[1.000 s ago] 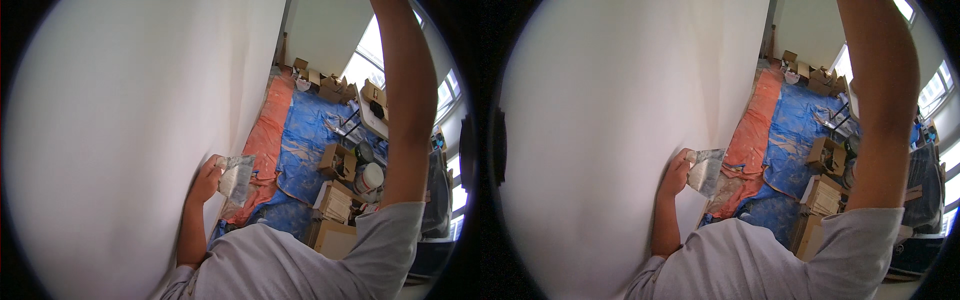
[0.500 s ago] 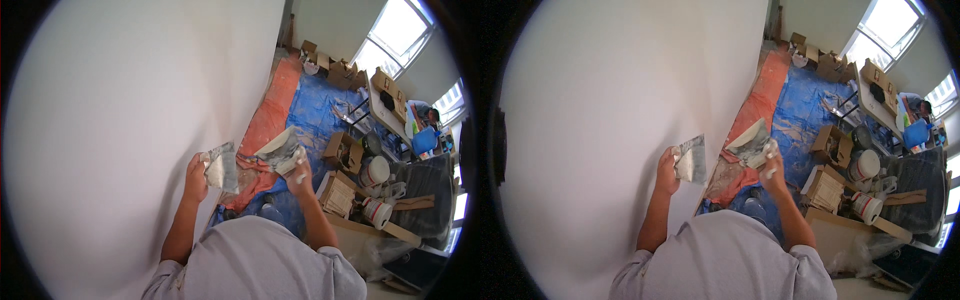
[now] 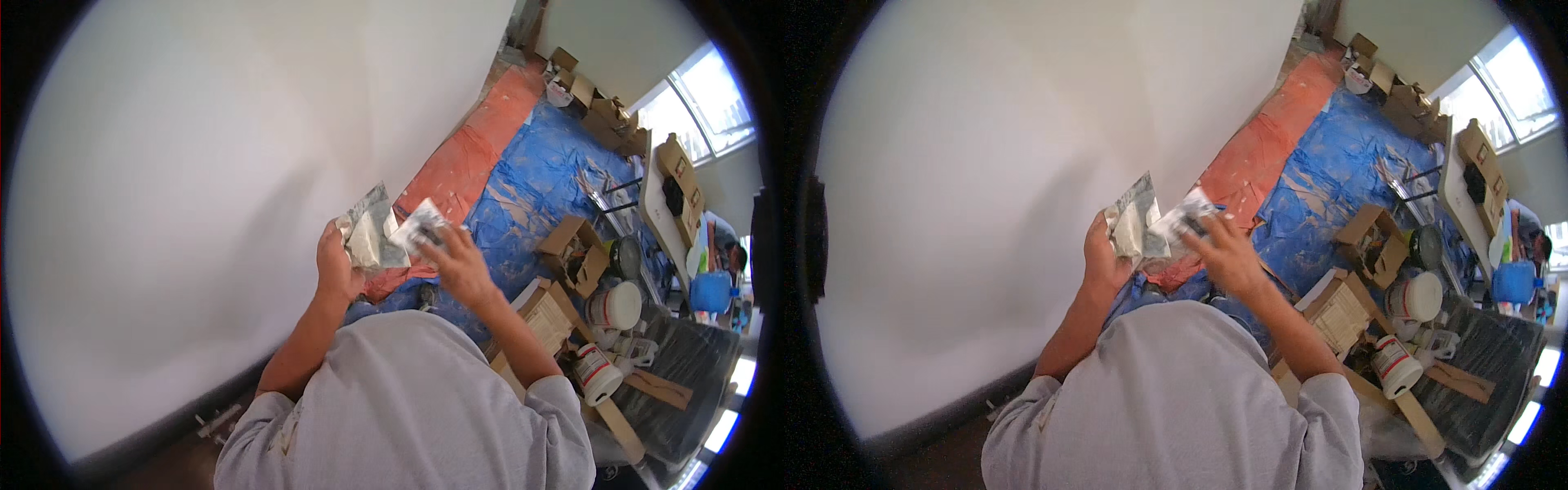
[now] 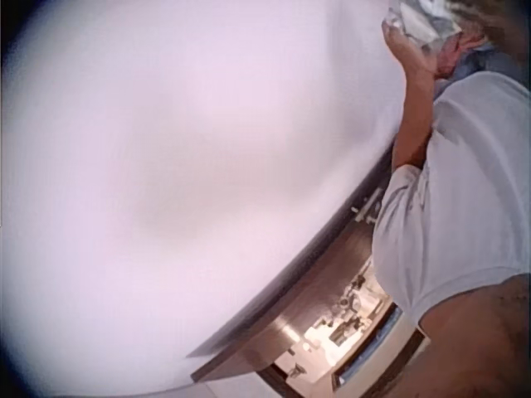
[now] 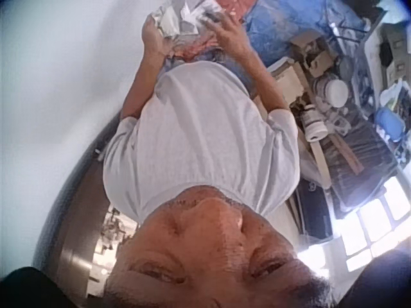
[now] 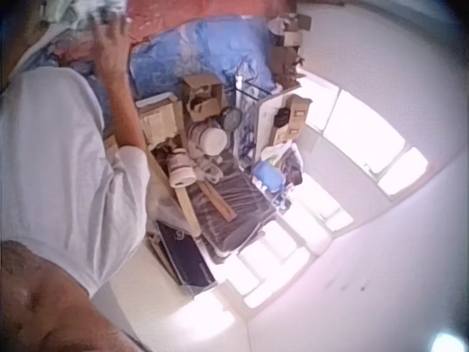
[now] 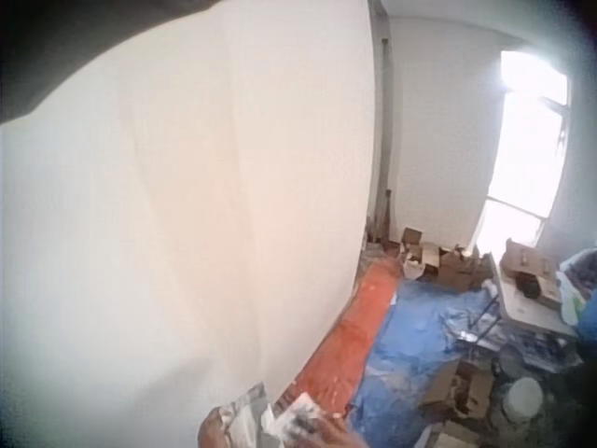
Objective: Applying and smoothing plaster or putty onto a wall using two putty knives.
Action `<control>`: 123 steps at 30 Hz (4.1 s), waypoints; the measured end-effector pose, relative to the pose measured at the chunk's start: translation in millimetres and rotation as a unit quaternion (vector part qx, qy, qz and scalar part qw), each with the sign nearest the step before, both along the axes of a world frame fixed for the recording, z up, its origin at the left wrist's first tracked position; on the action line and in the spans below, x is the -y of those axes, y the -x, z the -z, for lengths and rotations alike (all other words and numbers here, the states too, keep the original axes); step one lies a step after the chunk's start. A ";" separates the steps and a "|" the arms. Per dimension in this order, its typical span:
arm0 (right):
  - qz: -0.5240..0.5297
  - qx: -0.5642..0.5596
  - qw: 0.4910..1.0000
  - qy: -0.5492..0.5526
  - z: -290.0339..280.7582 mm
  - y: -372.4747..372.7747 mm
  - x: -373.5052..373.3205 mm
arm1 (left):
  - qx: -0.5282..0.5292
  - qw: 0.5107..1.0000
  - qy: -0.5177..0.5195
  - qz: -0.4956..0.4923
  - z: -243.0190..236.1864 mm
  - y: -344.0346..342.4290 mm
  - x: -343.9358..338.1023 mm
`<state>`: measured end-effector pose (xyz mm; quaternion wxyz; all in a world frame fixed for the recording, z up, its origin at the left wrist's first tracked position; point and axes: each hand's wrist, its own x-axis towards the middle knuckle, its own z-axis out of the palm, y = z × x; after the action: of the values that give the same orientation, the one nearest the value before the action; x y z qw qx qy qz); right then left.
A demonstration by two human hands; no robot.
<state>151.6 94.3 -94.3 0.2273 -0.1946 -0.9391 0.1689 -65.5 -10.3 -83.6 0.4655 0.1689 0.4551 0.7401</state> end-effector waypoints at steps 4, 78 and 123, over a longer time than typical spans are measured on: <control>0.052 0.039 0.998 0.009 4.5 -30.6 -45.5 | 0.063 0.993 0.098 0.016 -2.6 11.3 -12.5; -0.348 0.047 0.921 -0.167 -89.0 29.1 -105.4 | 0.132 0.988 0.065 0.057 21.8 9.6 -20.1; 0.069 -0.261 0.464 0.844 506.1 24.5 -183.7 | 0.010 0.911 0.356 0.209 236.3 191.9 16.5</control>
<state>127.0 278.0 -600.4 0.1981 -0.3030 -0.2200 0.9058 -257.4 -26.9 -319.9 0.6432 0.0759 0.6381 0.4163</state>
